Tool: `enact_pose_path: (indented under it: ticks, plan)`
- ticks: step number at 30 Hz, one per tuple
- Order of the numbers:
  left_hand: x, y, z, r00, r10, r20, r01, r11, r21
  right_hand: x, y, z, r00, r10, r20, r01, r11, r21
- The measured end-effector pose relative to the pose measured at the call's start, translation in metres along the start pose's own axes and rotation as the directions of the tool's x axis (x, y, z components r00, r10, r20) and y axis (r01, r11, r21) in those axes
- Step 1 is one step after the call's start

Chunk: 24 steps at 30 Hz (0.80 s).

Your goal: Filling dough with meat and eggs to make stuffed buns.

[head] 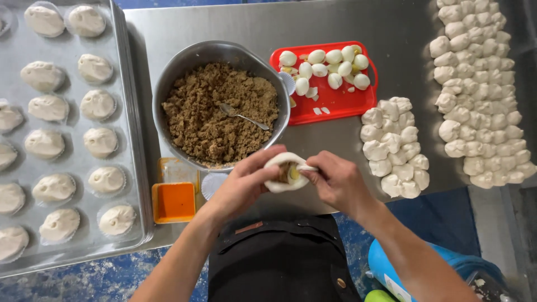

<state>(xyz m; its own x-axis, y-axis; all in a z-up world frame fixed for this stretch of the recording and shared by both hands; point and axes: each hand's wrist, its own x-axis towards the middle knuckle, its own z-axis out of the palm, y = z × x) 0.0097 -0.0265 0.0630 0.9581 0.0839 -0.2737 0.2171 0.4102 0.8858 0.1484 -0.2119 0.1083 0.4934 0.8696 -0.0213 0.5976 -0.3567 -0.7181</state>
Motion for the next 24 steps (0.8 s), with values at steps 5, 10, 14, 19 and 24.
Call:
enact_pose_path:
  ticks: [5, 10, 14, 19, 24]
  plan:
    - [-0.008, -0.006, 0.007, 0.995, -0.078, -0.069, 0.051, 0.945, -0.323, 0.001, -0.020, 0.004, 0.955, -0.229, -0.189, 0.231, 0.973, -0.013]
    - [-0.011, 0.006, 0.018, 0.983, 0.044, -0.177, -0.037, 0.998, 0.041, 0.011, -0.024, 0.001, 0.985, -0.166, -0.049, 0.168, 0.985, 0.032]
    - [-0.016, 0.025, 0.023, 0.966, 0.141, -0.215, -0.049, 0.921, 0.387, 0.013, -0.029, 0.004, 0.945, -0.328, -0.020, 0.326, 0.943, -0.062]
    - [-0.008, 0.007, 0.015, 0.926, 0.287, -0.246, -0.220, 0.938, 0.267, 0.020, -0.020, 0.009, 0.988, -0.117, -0.100, 0.118, 0.993, -0.001]
    - [-0.001, -0.017, 0.019, 0.946, 0.152, -0.288, -0.185, 0.978, -0.092, 0.016, -0.020, 0.021, 0.980, -0.078, -0.182, 0.075, 0.997, -0.021]
